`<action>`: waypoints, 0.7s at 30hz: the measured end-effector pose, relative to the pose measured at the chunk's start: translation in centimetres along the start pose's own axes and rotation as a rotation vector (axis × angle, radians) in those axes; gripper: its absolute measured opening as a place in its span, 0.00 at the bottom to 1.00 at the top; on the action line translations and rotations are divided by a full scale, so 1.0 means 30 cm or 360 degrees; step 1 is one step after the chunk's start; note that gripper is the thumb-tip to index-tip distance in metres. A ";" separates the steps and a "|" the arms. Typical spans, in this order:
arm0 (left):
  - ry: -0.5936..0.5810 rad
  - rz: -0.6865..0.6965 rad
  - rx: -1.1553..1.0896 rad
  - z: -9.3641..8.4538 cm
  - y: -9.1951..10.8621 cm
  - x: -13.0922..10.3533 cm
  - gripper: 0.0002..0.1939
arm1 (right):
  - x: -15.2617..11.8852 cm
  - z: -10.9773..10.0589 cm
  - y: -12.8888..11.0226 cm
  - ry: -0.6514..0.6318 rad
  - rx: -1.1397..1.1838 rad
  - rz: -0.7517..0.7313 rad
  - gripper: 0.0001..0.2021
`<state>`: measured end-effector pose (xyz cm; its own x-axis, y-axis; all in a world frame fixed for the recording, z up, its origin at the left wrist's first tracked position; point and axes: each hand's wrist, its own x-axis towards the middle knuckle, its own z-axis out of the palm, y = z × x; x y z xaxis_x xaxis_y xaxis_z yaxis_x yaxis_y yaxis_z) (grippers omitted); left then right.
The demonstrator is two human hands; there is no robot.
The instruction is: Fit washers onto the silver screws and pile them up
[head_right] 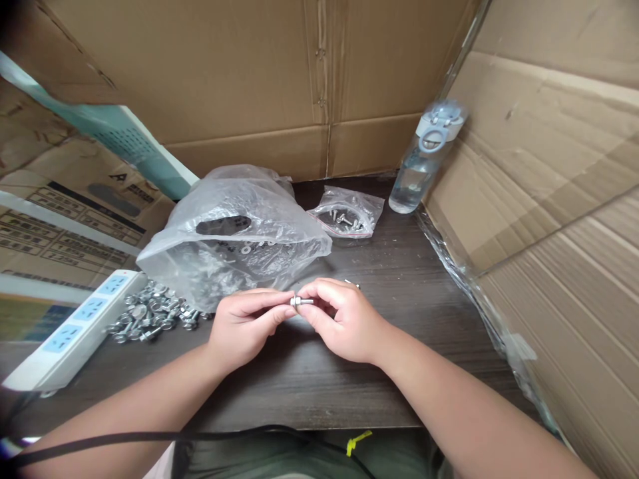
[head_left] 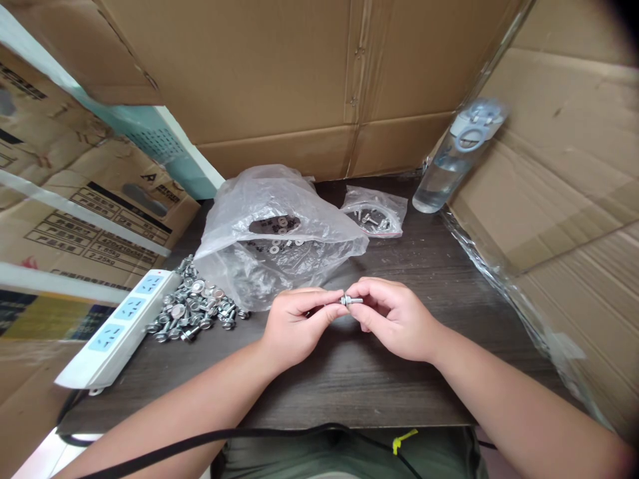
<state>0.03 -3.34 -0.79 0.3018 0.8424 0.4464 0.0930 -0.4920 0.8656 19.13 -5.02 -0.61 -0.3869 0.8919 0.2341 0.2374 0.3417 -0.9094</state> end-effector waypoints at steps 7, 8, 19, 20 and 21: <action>-0.0024 0.0222 0.0116 0.002 -0.004 -0.002 0.09 | 0.001 -0.010 -0.010 -0.0045 -0.0038 -0.0045 0.12; -0.0032 0.0235 0.0135 0.002 -0.005 -0.002 0.09 | 0.001 -0.011 -0.013 -0.0066 -0.0013 -0.0017 0.12; -0.0070 0.0408 0.0259 -0.005 -0.006 0.000 0.08 | 0.001 -0.016 -0.029 -0.0202 0.0234 0.0238 0.15; -0.0062 0.0388 0.0248 -0.005 -0.005 0.000 0.08 | 0.001 -0.016 -0.030 -0.0184 0.0208 0.0205 0.14; -0.0054 0.0365 0.0234 -0.005 -0.005 0.001 0.08 | 0.001 -0.015 -0.031 -0.0167 0.0181 0.0174 0.14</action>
<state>-0.12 -3.22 -0.86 0.3623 0.6986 0.6170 0.1543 -0.6978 0.6995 19.29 -5.17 0.40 -0.4566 0.8840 0.1000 0.1832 0.2035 -0.9618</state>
